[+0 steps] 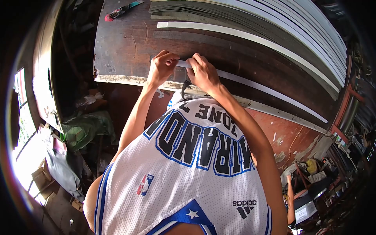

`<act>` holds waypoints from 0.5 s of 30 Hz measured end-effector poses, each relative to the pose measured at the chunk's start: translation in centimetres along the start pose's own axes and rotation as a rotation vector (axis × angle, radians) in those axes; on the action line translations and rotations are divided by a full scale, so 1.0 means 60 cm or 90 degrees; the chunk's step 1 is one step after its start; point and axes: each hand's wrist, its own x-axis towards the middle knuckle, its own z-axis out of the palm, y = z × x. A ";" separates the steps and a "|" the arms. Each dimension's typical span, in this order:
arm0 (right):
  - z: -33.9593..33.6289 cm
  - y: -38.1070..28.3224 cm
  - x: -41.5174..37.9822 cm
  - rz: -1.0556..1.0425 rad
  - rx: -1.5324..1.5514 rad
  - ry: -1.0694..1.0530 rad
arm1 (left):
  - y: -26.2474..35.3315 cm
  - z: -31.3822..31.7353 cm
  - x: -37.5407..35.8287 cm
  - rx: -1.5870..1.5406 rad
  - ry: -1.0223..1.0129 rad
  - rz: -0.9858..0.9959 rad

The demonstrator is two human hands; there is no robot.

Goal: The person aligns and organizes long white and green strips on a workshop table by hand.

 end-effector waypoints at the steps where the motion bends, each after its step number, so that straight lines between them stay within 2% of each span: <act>1: 0.000 -0.001 0.001 0.000 0.000 0.000 | -0.001 -0.001 0.001 0.000 0.000 0.000; 7: 0.002 -0.001 0.001 0.008 -0.017 0.004 | 0.001 -0.005 0.004 -0.061 0.013 0.008; 15: 0.000 -0.001 0.000 -0.009 -0.021 0.008 | 0.000 0.005 0.002 0.019 0.003 0.007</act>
